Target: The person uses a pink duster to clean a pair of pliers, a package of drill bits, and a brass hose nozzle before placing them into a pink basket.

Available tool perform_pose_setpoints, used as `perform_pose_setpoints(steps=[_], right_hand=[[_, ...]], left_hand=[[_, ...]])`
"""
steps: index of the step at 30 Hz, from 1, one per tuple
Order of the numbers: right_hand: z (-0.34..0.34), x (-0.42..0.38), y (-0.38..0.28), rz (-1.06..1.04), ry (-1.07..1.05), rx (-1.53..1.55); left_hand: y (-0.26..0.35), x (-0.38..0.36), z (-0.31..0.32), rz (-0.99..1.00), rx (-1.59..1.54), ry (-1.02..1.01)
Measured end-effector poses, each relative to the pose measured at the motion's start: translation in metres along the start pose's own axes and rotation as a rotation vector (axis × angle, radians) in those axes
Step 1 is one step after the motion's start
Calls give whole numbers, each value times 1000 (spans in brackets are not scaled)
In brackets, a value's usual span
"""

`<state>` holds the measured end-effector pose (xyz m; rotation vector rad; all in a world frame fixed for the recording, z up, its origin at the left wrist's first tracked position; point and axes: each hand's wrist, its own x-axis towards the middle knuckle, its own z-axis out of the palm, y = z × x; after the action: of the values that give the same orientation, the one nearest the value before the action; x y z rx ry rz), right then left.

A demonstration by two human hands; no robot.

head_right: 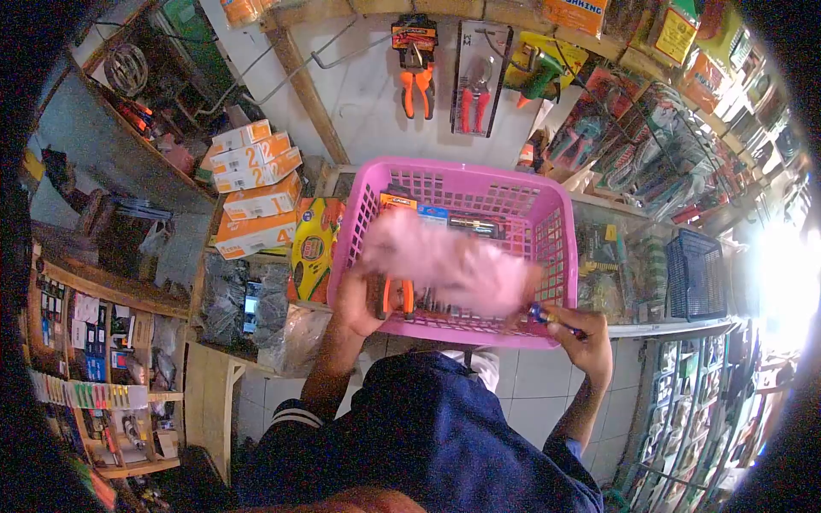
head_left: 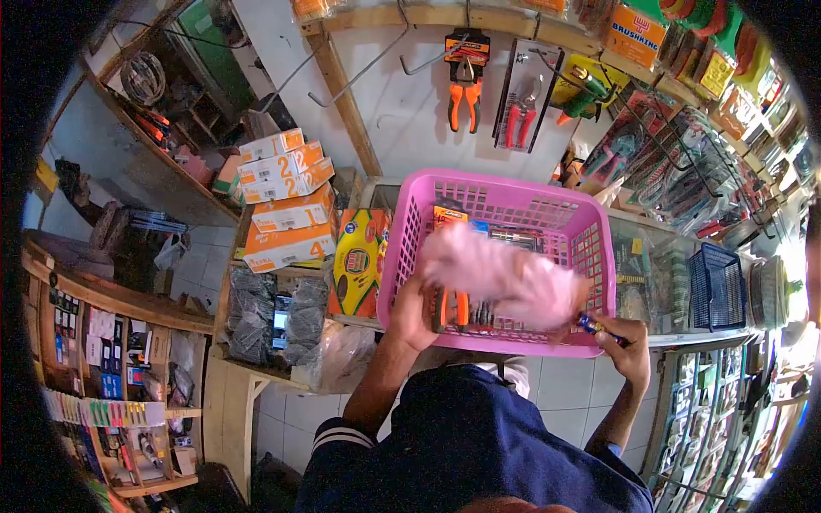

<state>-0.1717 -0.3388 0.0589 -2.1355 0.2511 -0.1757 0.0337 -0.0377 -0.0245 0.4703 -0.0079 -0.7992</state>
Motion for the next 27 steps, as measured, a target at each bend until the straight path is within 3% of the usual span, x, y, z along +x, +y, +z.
perform_pose_setpoints(steps=[1, 3, 4, 6, 7, 10, 14, 16, 17, 18, 20, 22, 24, 26, 27], right_hand=[[-1, -1, 3, -69, -23, 16], [-1, -3, 9, -207, -71, 48], [-1, -4, 8, -135, -18, 73], [-3, -3, -5, 12, 85, 119], [-5, -2, -6, 14, 47, 24], [-4, -5, -3, -96, -65, 79], [-6, -8, 12, -8, 4, 152], [-4, -7, 13, -55, -94, 172], [-3, -5, 13, -83, -145, 181], [-1, -4, 17, -86, -74, 177], [3, -1, 20, -91, 59, 169], [5, 2, 11, -14, 6, 174], [5, 5, 7, -22, -19, 181], [4, 5, 13, -109, -24, 198], [5, 6, 16, -113, 74, 146]], left_hand=[[-11, 4, -26, 43, 67, 26], [-10, 10, -37, 313, 653, -140], [-10, 13, -43, 484, 904, -171], [-1, 2, -20, -62, -121, -207], [1, 0, -6, -61, 109, -9], [6, -11, 39, 156, 234, -11], [-2, -7, 10, 118, 224, -151], [-1, 10, -10, -99, 23, -48], [10, 8, 9, -201, -36, -36], [16, 7, 19, -302, -96, -21], [2, -3, 10, 24, 37, -232], [12, -5, 24, -178, -19, -86], [4, -8, 4, -16, 157, -121], [3, -7, -6, -26, 123, -145], [5, -6, -5, -117, -2, -152]])
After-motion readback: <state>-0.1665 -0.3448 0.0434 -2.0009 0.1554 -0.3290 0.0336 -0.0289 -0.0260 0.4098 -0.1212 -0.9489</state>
